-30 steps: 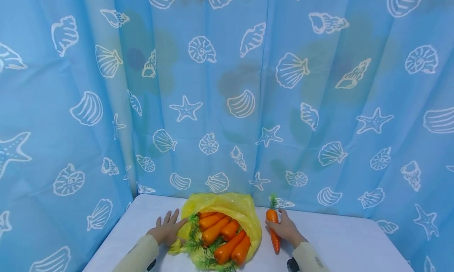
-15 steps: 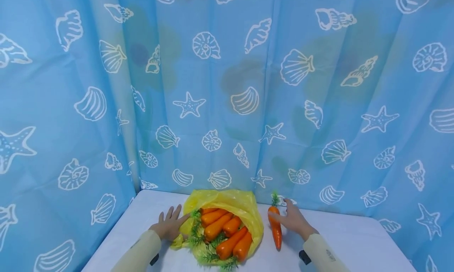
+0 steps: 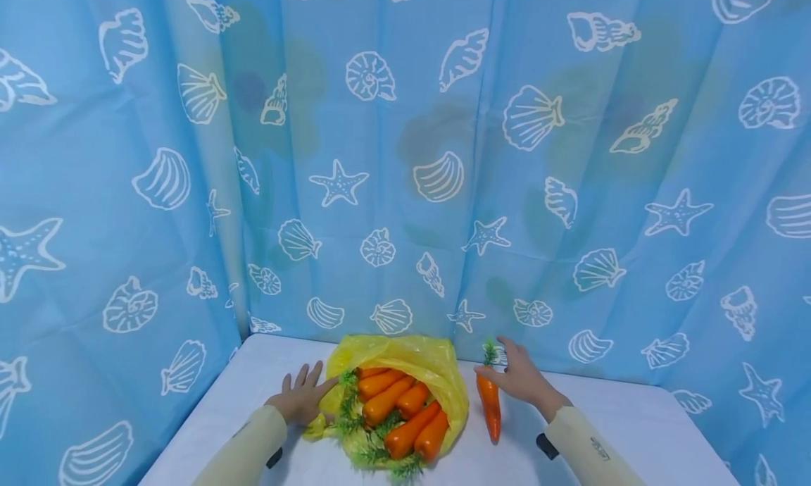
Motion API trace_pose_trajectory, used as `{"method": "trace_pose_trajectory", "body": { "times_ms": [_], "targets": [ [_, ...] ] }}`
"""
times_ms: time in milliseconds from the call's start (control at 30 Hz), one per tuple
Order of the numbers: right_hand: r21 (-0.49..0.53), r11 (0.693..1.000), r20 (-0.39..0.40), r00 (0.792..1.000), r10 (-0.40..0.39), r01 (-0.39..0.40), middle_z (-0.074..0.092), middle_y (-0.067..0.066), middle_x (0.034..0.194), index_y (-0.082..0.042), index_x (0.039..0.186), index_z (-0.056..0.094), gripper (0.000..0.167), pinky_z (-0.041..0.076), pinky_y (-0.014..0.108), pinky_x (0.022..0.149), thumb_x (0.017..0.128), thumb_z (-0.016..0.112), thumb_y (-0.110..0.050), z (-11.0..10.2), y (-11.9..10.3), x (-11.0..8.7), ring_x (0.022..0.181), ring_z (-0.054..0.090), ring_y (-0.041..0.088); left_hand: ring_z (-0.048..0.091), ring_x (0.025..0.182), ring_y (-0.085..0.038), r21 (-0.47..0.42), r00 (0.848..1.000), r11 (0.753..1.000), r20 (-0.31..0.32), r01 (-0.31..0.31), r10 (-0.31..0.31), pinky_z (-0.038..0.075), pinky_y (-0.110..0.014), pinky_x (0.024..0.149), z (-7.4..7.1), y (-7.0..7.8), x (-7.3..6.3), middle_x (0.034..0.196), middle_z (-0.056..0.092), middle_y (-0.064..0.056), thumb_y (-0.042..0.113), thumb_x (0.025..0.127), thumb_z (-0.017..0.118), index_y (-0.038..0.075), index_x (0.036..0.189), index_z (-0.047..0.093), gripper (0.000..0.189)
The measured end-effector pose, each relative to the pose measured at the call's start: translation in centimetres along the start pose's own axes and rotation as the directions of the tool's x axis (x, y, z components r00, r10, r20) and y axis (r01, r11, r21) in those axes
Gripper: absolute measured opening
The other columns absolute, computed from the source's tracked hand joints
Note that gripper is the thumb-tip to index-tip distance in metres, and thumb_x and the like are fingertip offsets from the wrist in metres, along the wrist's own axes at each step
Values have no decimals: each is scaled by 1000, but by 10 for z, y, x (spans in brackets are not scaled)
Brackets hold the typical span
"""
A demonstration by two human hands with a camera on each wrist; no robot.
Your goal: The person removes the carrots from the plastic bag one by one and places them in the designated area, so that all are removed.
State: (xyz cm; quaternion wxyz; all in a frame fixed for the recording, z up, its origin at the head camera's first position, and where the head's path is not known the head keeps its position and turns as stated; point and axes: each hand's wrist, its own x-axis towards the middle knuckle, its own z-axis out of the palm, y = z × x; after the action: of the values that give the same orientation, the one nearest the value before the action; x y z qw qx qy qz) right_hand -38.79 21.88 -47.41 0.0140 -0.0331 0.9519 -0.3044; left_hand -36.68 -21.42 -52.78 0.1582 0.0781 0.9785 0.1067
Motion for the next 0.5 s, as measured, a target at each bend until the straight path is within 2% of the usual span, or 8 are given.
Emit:
{"method": "trace_pose_trajectory", "body": {
  "times_ms": [200,500],
  "targets": [
    [35,998,5,998,-55,55,24,22,159,-14,155,23,114,53,55,94,71,69,-75,-5,-8,-8,127,50,43,6,151,-46,-2,1000,1000,-15,1,-1,-2,-69,117,3,-2,3,166,9,-18,56,87,66,28,152,38,76],
    [7,995,6,995,-95,95,29,19,157,-15,155,26,107,55,52,92,74,72,-69,-9,-12,-14,124,52,36,7,151,-46,-3,1000,1000,-13,13,-13,-1,-69,117,3,0,3,166,11,-17,56,87,66,27,152,39,76]
  ]
}}
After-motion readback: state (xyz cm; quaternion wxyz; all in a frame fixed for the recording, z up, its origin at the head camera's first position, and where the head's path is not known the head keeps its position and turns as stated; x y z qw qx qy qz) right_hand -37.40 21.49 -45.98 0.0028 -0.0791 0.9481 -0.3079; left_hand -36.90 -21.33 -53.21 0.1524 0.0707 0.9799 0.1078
